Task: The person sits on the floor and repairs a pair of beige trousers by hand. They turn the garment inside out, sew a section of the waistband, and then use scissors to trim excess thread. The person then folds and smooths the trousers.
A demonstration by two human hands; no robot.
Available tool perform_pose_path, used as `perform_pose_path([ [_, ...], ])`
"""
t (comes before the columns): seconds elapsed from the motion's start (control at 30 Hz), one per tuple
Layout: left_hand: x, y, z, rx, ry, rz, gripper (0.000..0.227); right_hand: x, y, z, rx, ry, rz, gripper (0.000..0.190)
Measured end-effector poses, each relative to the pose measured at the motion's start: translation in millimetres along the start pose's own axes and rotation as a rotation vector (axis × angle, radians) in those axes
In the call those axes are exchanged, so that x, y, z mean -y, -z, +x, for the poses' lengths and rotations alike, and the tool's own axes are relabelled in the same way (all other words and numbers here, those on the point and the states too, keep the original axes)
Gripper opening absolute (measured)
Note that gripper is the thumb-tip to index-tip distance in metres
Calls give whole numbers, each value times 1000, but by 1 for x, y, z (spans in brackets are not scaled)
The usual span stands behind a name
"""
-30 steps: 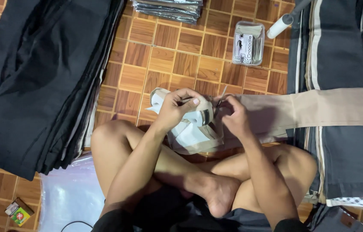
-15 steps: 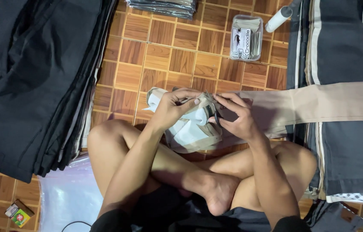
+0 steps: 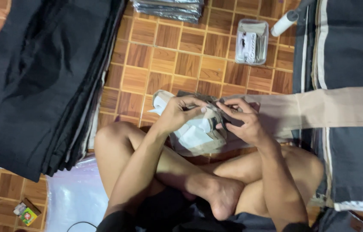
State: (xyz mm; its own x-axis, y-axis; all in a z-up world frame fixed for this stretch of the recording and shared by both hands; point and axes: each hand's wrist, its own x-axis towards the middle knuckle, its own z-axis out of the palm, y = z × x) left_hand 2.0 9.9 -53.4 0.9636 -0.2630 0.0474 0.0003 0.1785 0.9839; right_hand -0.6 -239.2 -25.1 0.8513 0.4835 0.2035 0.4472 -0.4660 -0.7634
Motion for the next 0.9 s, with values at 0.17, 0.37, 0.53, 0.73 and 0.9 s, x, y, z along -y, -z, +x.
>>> perform_pose_path([
  [0.17, -7, -2, -2, 16, 32, -5, 12, -27, -13, -11, 0, 2, 22, 62],
  [0.37, -8, -2, 3, 16, 101, -52, 10, -48, -21, -20, -23, -61, 153, 55],
  [0.53, -7, -2, 5, 12, 117, -65, 11, -43, -18, -16, -23, -112, 185, 54],
  [0.73, 1, 6, 7, -17, 127, -83, 11, -39, -18, -9, -183, -87, 80, 40],
  [0.9, -17, 11, 6, -38, 45, -41, 12, -39, 1, 4, -244, -165, -94, 45],
])
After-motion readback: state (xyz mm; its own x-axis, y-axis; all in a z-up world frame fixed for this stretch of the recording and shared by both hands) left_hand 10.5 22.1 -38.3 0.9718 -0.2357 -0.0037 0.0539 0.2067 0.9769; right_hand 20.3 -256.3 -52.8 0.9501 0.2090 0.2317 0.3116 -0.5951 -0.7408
